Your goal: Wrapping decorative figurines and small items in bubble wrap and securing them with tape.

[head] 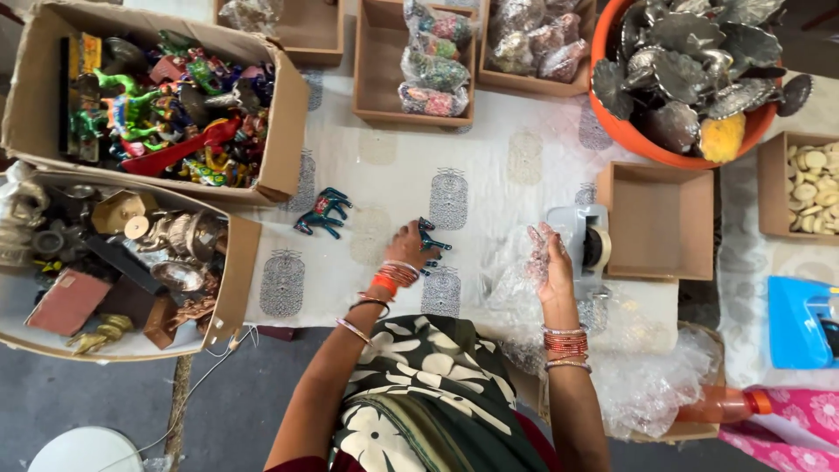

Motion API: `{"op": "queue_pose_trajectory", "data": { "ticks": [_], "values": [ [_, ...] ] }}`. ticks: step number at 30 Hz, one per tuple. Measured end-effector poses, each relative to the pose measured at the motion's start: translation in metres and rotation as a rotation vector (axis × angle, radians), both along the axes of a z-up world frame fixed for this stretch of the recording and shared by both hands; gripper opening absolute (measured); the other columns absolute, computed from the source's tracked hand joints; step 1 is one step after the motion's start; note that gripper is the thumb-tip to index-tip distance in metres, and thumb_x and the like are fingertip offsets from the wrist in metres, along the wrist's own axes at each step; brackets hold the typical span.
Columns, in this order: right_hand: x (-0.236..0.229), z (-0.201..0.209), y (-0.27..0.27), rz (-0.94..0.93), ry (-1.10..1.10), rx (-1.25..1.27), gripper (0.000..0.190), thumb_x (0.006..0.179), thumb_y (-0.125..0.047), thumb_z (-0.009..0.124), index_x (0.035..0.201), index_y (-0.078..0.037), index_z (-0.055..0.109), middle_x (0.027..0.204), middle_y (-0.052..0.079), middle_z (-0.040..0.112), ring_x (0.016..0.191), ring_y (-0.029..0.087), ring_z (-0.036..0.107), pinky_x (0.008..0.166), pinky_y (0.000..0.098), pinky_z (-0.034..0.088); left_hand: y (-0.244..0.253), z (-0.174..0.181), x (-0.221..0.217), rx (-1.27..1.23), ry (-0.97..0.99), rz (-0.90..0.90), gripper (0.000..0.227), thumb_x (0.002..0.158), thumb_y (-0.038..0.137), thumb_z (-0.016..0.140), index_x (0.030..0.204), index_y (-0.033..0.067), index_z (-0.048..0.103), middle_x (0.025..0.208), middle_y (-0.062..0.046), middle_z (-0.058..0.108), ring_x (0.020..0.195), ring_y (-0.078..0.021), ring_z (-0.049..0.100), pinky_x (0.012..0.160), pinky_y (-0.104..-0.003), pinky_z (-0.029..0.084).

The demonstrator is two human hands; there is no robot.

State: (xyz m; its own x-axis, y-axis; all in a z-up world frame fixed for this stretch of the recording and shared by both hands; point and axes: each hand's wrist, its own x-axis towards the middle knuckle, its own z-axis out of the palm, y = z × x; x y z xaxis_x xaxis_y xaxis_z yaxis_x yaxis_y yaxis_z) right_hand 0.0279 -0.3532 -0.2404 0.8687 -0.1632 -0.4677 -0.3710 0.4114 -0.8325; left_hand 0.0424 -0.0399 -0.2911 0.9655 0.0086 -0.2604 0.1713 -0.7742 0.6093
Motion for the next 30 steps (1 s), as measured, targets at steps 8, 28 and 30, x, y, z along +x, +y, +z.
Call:
{"op": "queue_pose_trajectory", "data": {
  "ticks": [8, 28, 30],
  "values": [
    [-0.001, -0.032, -0.009, 0.012, -0.071, 0.084, 0.055, 0.111, -0.041, 0.049, 0.160, -0.019, 0.043, 0.143, 0.014, 0.066, 0.078, 0.009, 0.057, 0.059, 0.0210, 0.052, -0.010, -0.018, -0.010, -0.021, 0.017, 0.139, 0.072, 0.069, 0.017, 0.082, 0.130, 0.0046, 0.045, 0.109, -0.020, 0.061, 0.101, -0.0410, 0.060, 0.090, -0.049, 0.051],
    [0.018, -0.012, 0.178, 0.442, -0.022, -0.264, 0.079, 0.101, -0.055, 0.040, 0.159, -0.004, 0.026, 0.161, 0.023, 0.038, 0.147, 0.034, 0.039, 0.116, 0.0440, 0.039, -0.016, -0.107, -0.015, -0.141, -0.317, 0.177, 0.059, 0.085, 0.003, 0.069, 0.142, 0.0121, 0.054, 0.116, -0.018, 0.065, 0.109, -0.0387, 0.058, 0.102, -0.050, 0.040],
    [0.012, 0.000, 0.182, 0.524, -0.165, -0.417, 0.078, 0.104, -0.050, 0.040, 0.162, -0.005, 0.014, 0.168, 0.020, 0.023, 0.155, 0.031, 0.024, 0.123, 0.0406, 0.025, -0.013, -0.121, -0.009, -0.235, -0.299, 0.126, 0.063, 0.088, 0.007, 0.069, 0.148, 0.0127, 0.050, 0.114, -0.016, 0.067, 0.111, -0.0353, 0.060, 0.105, -0.051, 0.038]
  ]
}}
